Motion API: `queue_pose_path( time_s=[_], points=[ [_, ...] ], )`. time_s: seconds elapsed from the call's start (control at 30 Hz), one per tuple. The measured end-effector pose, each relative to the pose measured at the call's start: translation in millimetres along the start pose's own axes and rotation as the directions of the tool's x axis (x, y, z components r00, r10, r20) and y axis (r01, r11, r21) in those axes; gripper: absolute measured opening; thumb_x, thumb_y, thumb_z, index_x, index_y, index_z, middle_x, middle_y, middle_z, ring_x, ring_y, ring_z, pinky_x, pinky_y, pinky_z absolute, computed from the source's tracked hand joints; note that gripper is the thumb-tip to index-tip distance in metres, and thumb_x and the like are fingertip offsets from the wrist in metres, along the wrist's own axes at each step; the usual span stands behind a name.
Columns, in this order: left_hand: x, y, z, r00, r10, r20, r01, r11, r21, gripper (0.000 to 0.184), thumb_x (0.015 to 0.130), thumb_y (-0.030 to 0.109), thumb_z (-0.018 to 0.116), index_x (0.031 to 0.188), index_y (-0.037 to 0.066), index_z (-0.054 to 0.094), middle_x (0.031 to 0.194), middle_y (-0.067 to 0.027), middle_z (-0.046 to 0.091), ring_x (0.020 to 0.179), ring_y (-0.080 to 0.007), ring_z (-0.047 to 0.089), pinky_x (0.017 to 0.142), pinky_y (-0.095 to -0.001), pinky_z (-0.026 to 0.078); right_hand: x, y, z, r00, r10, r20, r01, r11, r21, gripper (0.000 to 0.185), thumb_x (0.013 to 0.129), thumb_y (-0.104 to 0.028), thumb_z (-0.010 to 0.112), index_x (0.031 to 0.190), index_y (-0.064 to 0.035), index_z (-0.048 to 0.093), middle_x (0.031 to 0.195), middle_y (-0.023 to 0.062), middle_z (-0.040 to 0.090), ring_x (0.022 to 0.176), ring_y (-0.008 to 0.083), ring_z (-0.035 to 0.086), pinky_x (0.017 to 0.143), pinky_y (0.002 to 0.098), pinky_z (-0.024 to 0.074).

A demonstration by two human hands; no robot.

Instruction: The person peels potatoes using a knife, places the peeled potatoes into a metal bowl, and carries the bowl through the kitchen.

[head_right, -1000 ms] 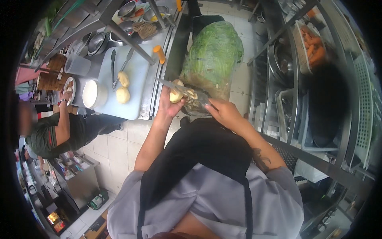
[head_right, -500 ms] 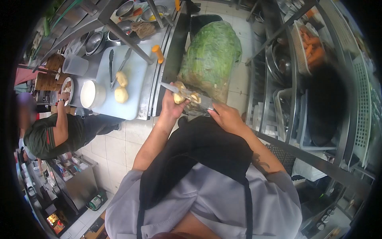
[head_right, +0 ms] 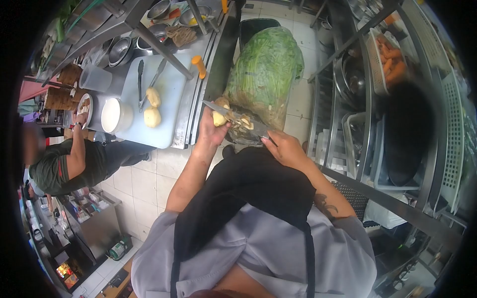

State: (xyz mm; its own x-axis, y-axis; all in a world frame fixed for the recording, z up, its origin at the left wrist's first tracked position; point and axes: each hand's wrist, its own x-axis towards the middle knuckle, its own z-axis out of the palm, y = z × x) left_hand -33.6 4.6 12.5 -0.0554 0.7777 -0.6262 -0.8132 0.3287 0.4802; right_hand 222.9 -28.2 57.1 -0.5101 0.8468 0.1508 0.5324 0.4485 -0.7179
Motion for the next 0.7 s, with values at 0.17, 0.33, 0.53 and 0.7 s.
queue_pose_path(
  time_s=[0.17, 0.33, 0.53, 0.7],
  points=[
    [-16, -12, 9, 0.988, -0.059, 0.144, 0.05, 0.996, 0.067, 0.033, 0.102, 0.037, 0.048, 0.117, 0.01, 0.057, 0.097, -0.0085, 0.065, 0.074, -0.0259, 0.062, 0.058, -0.0357, 0.045, 21, 0, -6, 0.975, 0.2, 0.1, -0.209, 0.974, 0.088, 0.027, 0.099, -0.023, 0.059, 0.101, 0.0042, 0.061, 0.084, 0.0244, 0.061, 0.08, 0.0422, 0.062, 0.069, 0.0461, 0.048],
    [-2, -1, 3, 0.991, -0.067, 0.116, 0.071, 0.997, -0.035, 0.038, 0.103, 0.042, 0.04, 0.115, 0.01, 0.057, 0.096, -0.0106, 0.066, 0.076, -0.0243, 0.061, 0.057, -0.0338, 0.044, 19, -12, -10, 0.987, 0.119, 0.105, -0.132, 0.982, 0.135, 0.027, 0.099, -0.023, 0.059, 0.101, 0.0038, 0.061, 0.084, 0.0232, 0.061, 0.079, 0.0423, 0.062, 0.069, 0.0461, 0.0483],
    [-2, 1, 2, 0.982, -0.059, 0.177, 0.072, 0.995, -0.068, 0.042, 0.104, 0.045, 0.034, 0.114, 0.012, 0.058, 0.096, -0.0118, 0.067, 0.077, -0.0225, 0.061, 0.056, -0.0322, 0.043, 4, -2, -1, 0.996, 0.021, 0.091, -0.029, 0.996, 0.087, 0.025, 0.098, -0.023, 0.061, 0.102, 0.0014, 0.061, 0.085, 0.0214, 0.062, 0.08, 0.0421, 0.062, 0.069, 0.0465, 0.0491],
    [9, 0, -8, 0.964, -0.105, 0.242, 0.13, 0.988, -0.086, 0.037, 0.104, 0.043, 0.04, 0.118, 0.013, 0.056, 0.098, -0.0151, 0.067, 0.082, -0.0246, 0.066, 0.049, -0.0315, 0.045, 6, -5, -6, 0.996, -0.005, 0.094, -0.001, 0.998, 0.065, 0.024, 0.098, -0.024, 0.06, 0.101, 0.0004, 0.06, 0.085, 0.0209, 0.062, 0.08, 0.0421, 0.061, 0.069, 0.047, 0.0487]
  ],
)
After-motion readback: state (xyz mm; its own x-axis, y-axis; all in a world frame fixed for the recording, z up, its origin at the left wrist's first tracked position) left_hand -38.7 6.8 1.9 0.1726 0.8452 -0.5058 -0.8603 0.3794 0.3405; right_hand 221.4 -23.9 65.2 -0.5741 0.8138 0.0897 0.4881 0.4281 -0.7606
